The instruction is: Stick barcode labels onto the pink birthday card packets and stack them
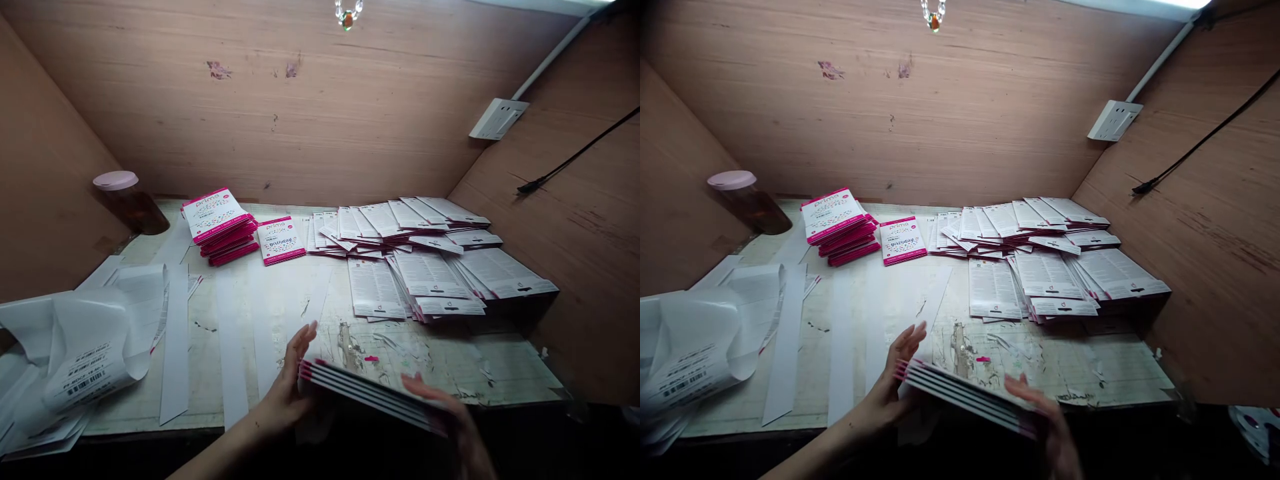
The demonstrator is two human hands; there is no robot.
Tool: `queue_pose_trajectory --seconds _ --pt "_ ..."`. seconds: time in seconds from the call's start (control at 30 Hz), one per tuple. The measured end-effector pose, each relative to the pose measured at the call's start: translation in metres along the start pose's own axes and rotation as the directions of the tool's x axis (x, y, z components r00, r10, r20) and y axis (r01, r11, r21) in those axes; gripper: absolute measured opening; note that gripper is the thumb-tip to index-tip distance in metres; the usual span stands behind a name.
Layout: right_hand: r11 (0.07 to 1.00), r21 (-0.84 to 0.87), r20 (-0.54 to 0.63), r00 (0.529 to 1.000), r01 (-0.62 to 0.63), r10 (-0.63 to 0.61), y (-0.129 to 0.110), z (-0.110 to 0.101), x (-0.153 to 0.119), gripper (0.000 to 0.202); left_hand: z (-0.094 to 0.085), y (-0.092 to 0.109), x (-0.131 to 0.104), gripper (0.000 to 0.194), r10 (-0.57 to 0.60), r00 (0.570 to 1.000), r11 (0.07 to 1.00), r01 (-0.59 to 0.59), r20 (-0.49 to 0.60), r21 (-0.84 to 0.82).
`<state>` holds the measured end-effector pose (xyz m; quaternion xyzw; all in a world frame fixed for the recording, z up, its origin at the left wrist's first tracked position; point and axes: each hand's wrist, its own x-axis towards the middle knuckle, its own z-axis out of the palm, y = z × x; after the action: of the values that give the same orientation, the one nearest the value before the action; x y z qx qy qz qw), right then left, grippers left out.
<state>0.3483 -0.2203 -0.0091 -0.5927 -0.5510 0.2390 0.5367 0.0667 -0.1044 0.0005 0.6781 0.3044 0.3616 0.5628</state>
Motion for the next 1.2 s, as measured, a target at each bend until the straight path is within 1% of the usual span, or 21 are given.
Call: queue_pose_trajectory --seconds 0.03,0.07,0.13,0.2,0.23,0.33,0.4,0.43,0.47,0.5,0.57,0.63,0.67,0.73,0.77,0.83,0.87,0.93,1.03,1.1,1.2 --pt "1.000 0.029 -0.002 1.000 -0.007 0.007 0.005 0.008 -0.011 0.041 0.001 -0.001 -0.001 0.076 0.000 1.000 1.000 0.000 0.027 -0.009" --pt "0.998 0.055 -0.037 0.999 0.011 -0.009 0.011 0.016 -0.018 0.039 0.002 0.000 -0.001 0.066 -0.013 0.998 1.000 0.014 0.063 -0.017" --pt "0.994 0.105 -0.124 0.992 0.033 -0.020 0.017 0.031 -0.023 0.026 0.000 0.007 0.000 0.034 -0.056 0.990 0.998 0.058 0.127 -0.012" --pt "0.987 0.161 -0.151 0.988 -0.003 0.028 0.010 0.043 -0.013 0.018 -0.007 0.018 0.007 0.012 -0.075 0.989 0.997 0.070 0.125 0.042" --pt "0.980 0.194 -0.158 0.985 -0.044 0.076 0.002 0.049 -0.003 0.020 -0.014 0.025 0.013 0.011 -0.071 0.993 0.995 0.064 0.095 0.077" --pt "0.905 0.377 -0.143 0.952 -0.199 0.269 -0.027 0.076 0.042 0.040 -0.045 0.036 0.037 0.030 -0.058 0.995 0.990 0.067 -0.076 0.126" --pt "0.777 0.534 0.016 0.923 -0.333 0.385 -0.035 0.105 0.073 0.048 -0.069 0.034 0.053 0.054 -0.065 0.980 0.978 0.099 -0.188 0.181" --pt "0.716 0.572 0.093 0.899 -0.401 0.429 -0.034 0.120 0.086 0.052 -0.081 0.030 0.059 0.064 -0.031 0.974 0.955 0.095 -0.224 0.282" --pt "0.684 0.572 0.144 0.876 -0.453 0.460 -0.029 0.134 0.096 0.053 -0.091 0.025 0.063 0.068 0.024 0.976 0.904 0.071 -0.216 0.421" --pt "0.700 0.519 0.158 0.860 -0.490 0.485 -0.021 0.145 0.103 0.053 -0.100 0.020 0.065 0.068 0.074 0.986 0.823 0.024 -0.149 0.567" --pt "0.804 0.293 0.101 0.853 -0.517 0.512 -0.004 0.158 0.112 0.047 -0.111 0.008 0.066 0.059 0.079 0.991 0.630 -0.131 0.105 0.766" --pt "0.859 0.064 0.021 0.861 -0.508 0.508 0.008 0.157 0.114 0.039 -0.114 -0.003 0.065 0.052 -0.019 0.948 0.518 -0.264 0.319 0.814" --pt "0.863 -0.025 -0.010 0.863 -0.505 0.505 0.010 0.152 0.115 0.037 -0.114 -0.007 0.064 0.050 -0.052 0.928 0.489 -0.298 0.369 0.820" --pt "0.843 -0.236 -0.061 0.873 -0.484 0.484 0.006 0.140 0.120 0.031 -0.111 -0.014 0.064 0.046 -0.062 0.915 0.452 -0.331 0.399 0.828" --pt "0.816 -0.381 -0.075 0.894 -0.436 0.442 0.001 0.136 0.126 0.026 -0.110 -0.017 0.064 0.044 -0.050 0.912 0.442 -0.346 0.408 0.828" --pt "0.742 -0.624 0.002 0.949 -0.245 0.315 -0.010 0.134 0.148 0.016 -0.108 -0.021 0.066 0.041 -0.026 0.904 0.434 -0.374 0.426 0.820" --pt "0.720 -0.679 0.077 0.963 -0.140 0.259 -0.013 0.138 0.163 0.016 -0.108 -0.023 0.066 0.043 -0.022 0.903 0.435 -0.378 0.429 0.817" --pt "0.742 -0.670 0.216 0.956 -0.001 0.196 -0.014 0.150 0.198 0.018 -0.107 -0.024 0.066 0.047 -0.029 0.910 0.437 -0.361 0.415 0.824" --pt "0.761 -0.648 0.284 0.935 0.024 0.212 -0.002 0.172 0.249 0.040 -0.105 -0.022 0.065 0.051 -0.065 0.925 0.437 -0.311 0.375 0.844" --pt "0.769 -0.639 0.313 0.922 0.028 0.227 0.005 0.180 0.271 0.048 -0.102 -0.020 0.063 0.049 -0.087 0.933 0.432 -0.280 0.348 0.857" --pt "0.789 -0.611 0.337 0.921 0.055 0.197 0.003 0.180 0.277 0.027 -0.096 -0.018 0.060 0.050 -0.107 0.943 0.418 -0.245 0.315 0.875"
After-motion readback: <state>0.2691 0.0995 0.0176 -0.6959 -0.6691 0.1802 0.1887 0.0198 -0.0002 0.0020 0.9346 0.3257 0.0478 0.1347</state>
